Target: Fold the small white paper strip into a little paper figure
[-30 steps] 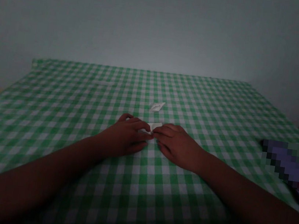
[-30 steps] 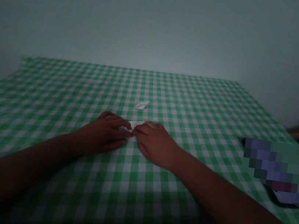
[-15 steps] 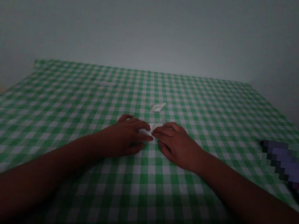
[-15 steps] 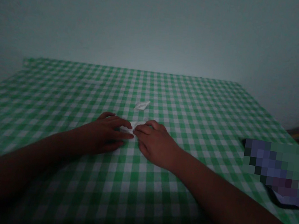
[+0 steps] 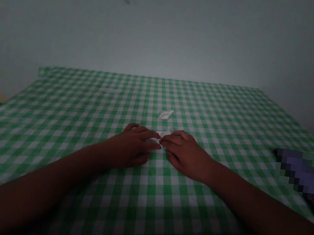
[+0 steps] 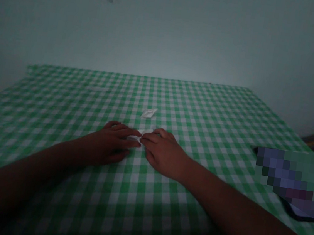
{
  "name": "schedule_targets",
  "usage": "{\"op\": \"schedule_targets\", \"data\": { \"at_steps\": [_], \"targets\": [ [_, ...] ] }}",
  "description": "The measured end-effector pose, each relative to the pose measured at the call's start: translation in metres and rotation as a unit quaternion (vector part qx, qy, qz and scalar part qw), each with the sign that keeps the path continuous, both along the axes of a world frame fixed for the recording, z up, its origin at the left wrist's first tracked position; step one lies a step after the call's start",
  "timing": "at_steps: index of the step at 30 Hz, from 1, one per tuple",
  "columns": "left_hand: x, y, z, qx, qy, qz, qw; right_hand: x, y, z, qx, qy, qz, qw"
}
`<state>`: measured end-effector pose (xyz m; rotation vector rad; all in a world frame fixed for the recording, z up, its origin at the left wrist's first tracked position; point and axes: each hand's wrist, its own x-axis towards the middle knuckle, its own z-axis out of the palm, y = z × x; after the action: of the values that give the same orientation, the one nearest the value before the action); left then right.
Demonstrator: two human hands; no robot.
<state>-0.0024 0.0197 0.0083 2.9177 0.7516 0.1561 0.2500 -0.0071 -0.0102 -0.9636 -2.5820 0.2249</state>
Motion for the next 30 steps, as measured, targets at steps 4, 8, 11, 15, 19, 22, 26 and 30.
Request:
{"op": "schedule_targets", "data": {
  "at_steps": [4, 8, 11, 15, 19, 22, 26, 30],
  "targets": [
    [0.0019, -0.0017, 0.0034, 0.001, 0.017, 0.011, 1.000, 0.0015, 0.0003, 0.0013, -0.004, 0.008, 0.012, 1.000],
    [0.0027, -0.0046, 0.0053, -0.003, 0.032, 0.014, 0.999, 0.0046, 0.0016, 0.0025, -0.010, -0.009, 0.009, 1.000],
    [0.0036, -0.0063, 0.0058, 0.002, 0.034, 0.014, 0.999, 0.0058, 0.0017, 0.0032, -0.006, -0.038, -0.036, 0.999],
    [0.0053, -0.0071, 0.0062, 0.005, 0.033, 0.016, 0.999, 0.0041, -0.0002, 0.0051, 0.005, -0.067, -0.087, 0.994],
    [0.0051, -0.0070, 0.0063, 0.002, 0.033, 0.019, 0.999, 0.0022, -0.0019, 0.0065, 0.008, -0.093, -0.124, 0.988],
    [0.0048, -0.0065, 0.0063, -0.001, 0.036, 0.021, 0.999, 0.0025, -0.0014, 0.0069, 0.010, -0.096, -0.139, 0.986],
    [0.0057, -0.0061, 0.0068, -0.004, 0.048, 0.023, 0.999, 0.0039, 0.0010, 0.0079, 0.012, -0.113, -0.179, 0.977],
    [0.0061, -0.0067, 0.0075, -0.004, 0.050, 0.026, 0.998, 0.0049, 0.0035, 0.0088, 0.013, -0.133, -0.206, 0.969]
  ]
}}
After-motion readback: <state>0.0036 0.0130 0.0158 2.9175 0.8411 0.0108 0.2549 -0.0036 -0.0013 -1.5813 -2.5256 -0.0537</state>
